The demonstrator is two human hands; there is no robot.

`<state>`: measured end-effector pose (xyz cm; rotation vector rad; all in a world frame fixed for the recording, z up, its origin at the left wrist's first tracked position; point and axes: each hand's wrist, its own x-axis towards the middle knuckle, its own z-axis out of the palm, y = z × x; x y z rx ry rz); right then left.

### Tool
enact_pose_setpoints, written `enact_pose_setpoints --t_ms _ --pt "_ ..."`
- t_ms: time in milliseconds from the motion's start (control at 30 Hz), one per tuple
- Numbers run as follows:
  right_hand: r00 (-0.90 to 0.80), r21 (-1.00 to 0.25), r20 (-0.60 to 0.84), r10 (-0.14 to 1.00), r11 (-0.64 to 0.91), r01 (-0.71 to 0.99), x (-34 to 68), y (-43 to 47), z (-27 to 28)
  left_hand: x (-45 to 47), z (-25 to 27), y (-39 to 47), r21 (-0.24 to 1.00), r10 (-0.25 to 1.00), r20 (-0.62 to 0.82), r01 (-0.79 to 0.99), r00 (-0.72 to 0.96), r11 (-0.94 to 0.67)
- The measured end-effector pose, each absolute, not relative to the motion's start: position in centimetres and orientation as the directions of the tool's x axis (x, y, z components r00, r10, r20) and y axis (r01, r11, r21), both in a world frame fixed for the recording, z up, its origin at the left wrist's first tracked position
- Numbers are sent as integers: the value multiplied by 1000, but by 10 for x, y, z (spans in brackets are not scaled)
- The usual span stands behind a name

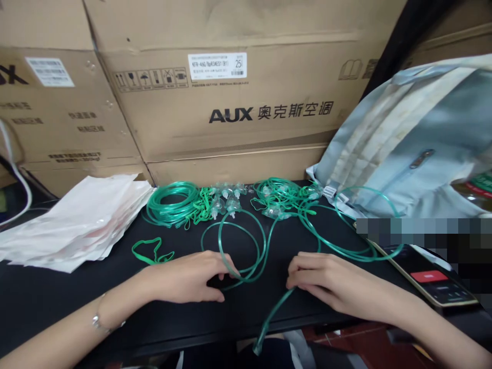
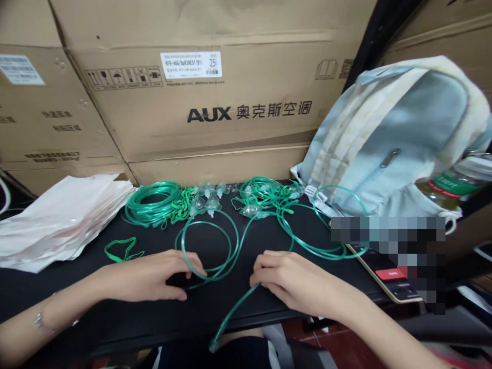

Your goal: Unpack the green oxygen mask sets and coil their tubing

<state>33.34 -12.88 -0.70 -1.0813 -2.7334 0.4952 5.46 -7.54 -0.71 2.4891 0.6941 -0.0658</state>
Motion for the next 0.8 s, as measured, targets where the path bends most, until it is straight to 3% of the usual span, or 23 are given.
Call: enact_pose_setpoints --t_ms 200,300,400,600,700,800 --pt "-718 -295 68 693 701 649 308 -108 -35 -22 2 -90 209 710 -1 695 704 -688" --pt "-723 -229 89 685 721 654 296 -93 -38 -64 -2 -87 164 738 -33 732 673 -661" --pt "-749 -136 88 657 753 644 279 -82 -35 -77 -9 -85 210 754 -117 758 647 -618" --pt "-771 61 345 535 807 587 212 -89 -48 -34 -17 -82 399 719 -35 669 694 -627" --pt "-797 159 327 508 801 577 189 -90 -67 -10 -20 -80 428 686 69 600 724 -676" --pt "-829 161 234 507 821 548 186 -88 -74 -3 -26 -80 441 674 123 568 728 -695"
